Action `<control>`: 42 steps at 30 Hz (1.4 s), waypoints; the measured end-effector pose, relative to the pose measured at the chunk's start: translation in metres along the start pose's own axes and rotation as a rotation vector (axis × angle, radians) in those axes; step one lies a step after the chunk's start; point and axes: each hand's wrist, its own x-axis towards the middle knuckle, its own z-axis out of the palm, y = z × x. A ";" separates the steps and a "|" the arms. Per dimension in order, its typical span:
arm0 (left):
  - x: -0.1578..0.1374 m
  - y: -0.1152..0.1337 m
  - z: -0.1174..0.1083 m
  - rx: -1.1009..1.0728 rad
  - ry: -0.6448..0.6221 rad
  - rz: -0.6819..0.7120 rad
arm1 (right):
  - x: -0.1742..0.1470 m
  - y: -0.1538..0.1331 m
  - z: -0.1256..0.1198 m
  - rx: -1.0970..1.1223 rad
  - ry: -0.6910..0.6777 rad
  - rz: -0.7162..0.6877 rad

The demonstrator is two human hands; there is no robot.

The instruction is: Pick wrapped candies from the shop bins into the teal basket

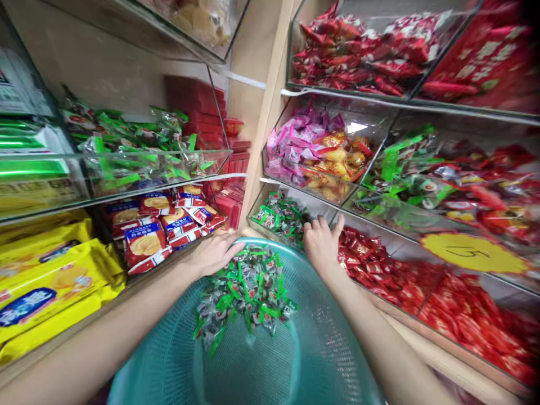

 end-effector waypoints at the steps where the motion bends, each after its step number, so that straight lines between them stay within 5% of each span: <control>1: 0.000 0.001 0.000 0.001 -0.011 -0.006 | 0.003 -0.001 0.001 -0.016 -0.032 0.012; 10: -0.001 0.000 -0.002 -0.036 -0.020 -0.010 | 0.015 -0.012 0.010 -0.042 -0.182 0.126; 16: -0.001 -0.002 -0.002 -0.052 -0.019 -0.019 | 0.010 -0.009 0.011 0.039 -0.077 0.119; 22: -0.001 -0.001 -0.003 -0.044 -0.034 -0.026 | 0.000 -0.004 -0.017 0.097 0.059 0.069; 26: 0.000 -0.002 -0.001 -0.041 -0.038 -0.028 | -0.021 -0.006 -0.036 0.407 0.116 -0.096; 32: -0.001 0.000 -0.002 -0.060 -0.029 -0.023 | -0.060 -0.028 -0.036 1.026 -0.183 -0.101; 42: -0.002 0.001 0.000 -0.047 -0.036 -0.047 | -0.054 -0.052 0.000 1.280 -0.353 0.233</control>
